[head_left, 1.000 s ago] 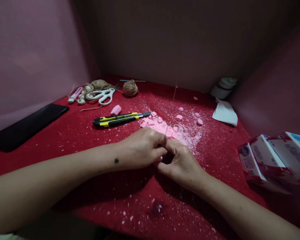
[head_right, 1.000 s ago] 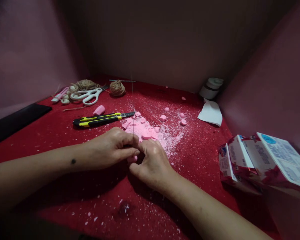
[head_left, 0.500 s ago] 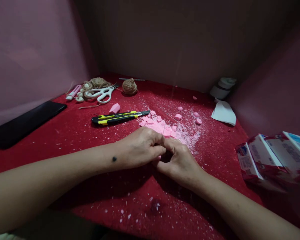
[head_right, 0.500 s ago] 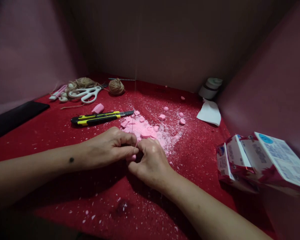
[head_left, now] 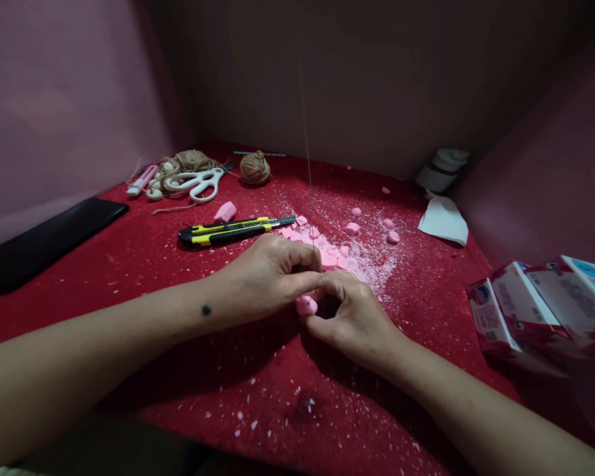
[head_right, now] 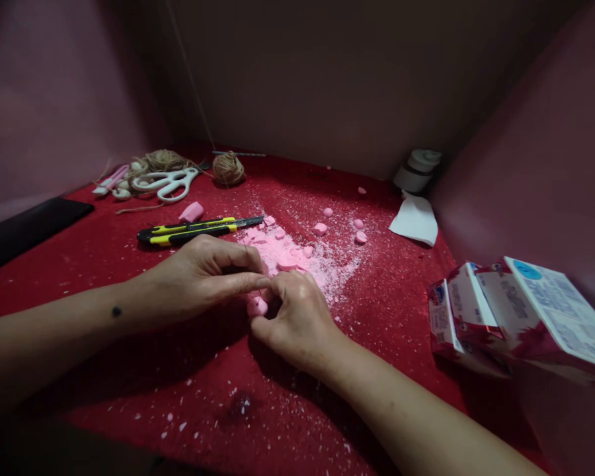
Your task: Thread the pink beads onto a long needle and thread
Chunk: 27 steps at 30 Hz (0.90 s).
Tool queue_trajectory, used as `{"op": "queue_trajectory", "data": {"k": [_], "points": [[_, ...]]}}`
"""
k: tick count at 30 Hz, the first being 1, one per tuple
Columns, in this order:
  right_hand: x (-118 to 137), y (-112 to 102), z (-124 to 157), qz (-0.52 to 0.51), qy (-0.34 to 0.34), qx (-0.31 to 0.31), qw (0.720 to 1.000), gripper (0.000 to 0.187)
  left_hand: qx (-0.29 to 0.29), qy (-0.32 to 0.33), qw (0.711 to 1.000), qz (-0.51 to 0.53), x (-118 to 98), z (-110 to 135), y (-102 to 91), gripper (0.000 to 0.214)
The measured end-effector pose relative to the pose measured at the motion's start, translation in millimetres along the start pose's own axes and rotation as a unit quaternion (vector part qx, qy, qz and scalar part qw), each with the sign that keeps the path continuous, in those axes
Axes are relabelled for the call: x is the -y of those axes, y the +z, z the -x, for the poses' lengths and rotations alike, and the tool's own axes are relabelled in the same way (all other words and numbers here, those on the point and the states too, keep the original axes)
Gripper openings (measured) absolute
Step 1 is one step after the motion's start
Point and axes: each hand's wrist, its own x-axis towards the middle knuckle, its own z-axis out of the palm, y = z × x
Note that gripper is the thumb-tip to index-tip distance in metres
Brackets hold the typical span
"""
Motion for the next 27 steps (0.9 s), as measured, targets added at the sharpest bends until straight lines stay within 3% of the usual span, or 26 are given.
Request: {"op": "queue_trajectory", "data": {"k": [6, 10, 16, 21, 27], "points": [[0.4, -0.7, -0.4, -0.008, 0.01, 0.0, 1.0, 0.005, -0.069, 0.114, 0.979, -0.155, 6.0, 2.8, 5.3, 0.018], [0.6, -0.9, 0.5, -0.008, 0.02, 0.005, 1.0, 0.005, -0.083, 0.144, 0.967, -0.192, 7.2, 5.9, 7.8, 0.018], [-1.4, 0.0, 1.8, -0.002, 0.026, 0.003, 1.0, 0.007, -0.055, 0.098, 0.98, -0.167, -2.7, 10.4, 8.6, 0.018], [-3.1, 1.5, 1.4, -0.02, 0.009, 0.008, 1.0, 0.004, -0.008, 0.039, 0.996, -0.078, -8.9, 6.7, 10.7, 0.018], [-0.4, -1.6, 0.8, -0.014, 0.009, 0.014, 1.0, 0.004, -0.018, -0.002, 1.0, 0.009, -1.4, 1.6, 11.0, 0.019]]}}
